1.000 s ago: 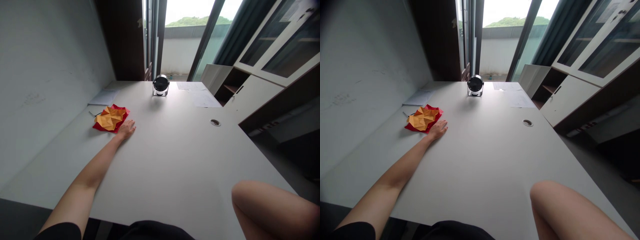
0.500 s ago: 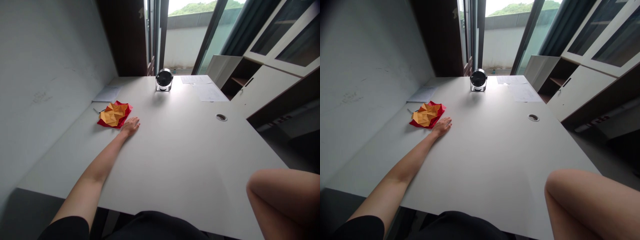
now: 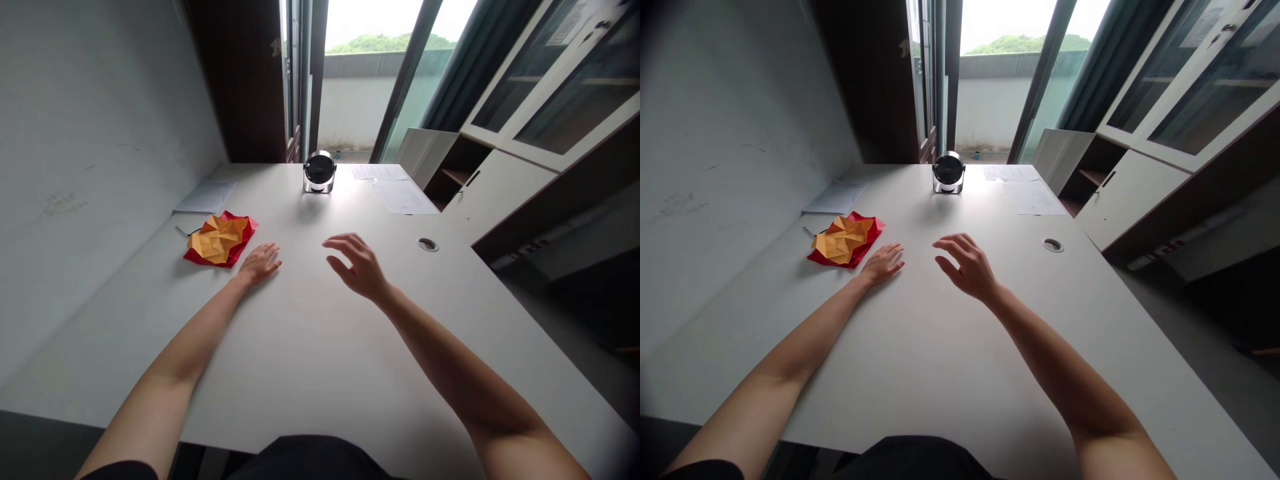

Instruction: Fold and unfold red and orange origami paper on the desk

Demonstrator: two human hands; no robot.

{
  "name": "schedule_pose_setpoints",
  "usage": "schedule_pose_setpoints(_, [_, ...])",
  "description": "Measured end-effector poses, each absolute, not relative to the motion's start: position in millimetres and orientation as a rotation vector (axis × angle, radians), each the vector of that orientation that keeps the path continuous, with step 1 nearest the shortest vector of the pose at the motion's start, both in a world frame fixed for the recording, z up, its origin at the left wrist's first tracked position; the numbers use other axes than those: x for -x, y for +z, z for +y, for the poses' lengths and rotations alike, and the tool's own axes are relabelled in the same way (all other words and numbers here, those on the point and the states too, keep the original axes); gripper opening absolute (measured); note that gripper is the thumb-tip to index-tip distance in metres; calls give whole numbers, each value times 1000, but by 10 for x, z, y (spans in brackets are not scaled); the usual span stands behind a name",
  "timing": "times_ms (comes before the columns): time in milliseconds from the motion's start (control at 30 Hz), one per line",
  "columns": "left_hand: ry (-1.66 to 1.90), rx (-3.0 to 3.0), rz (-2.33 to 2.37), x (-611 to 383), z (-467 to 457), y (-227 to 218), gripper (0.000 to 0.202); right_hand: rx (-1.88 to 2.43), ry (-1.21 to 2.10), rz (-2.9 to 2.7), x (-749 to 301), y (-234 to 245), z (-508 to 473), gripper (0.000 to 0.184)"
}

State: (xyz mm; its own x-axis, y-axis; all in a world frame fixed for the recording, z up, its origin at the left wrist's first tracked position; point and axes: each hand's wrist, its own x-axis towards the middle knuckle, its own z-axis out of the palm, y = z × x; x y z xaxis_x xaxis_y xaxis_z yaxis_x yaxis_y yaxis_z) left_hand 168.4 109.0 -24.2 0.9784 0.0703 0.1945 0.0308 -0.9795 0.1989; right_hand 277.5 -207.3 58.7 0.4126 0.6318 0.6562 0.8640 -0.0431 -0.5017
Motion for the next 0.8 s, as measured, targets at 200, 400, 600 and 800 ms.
schedule_pose_setpoints(200, [119,-2967,-94,-1828,962,-244,76,2365,-46,-1564,-3149,-139,-1959,64])
schedule_pose_setpoints(400, [67,-2977,-82,-1821,983,-268,83,2418,-17,-1641,-3160,-266,-1908,75])
schedule_pose_setpoints(600, [-3,-2986,-102,-1826,974,-272,83,2432,51,-1661,-3155,-273,-1906,78])
schedule_pose_setpoints(800, [-24,-2985,-85,-1805,927,-253,85,2425,100,-1706,-3212,-305,-1866,83])
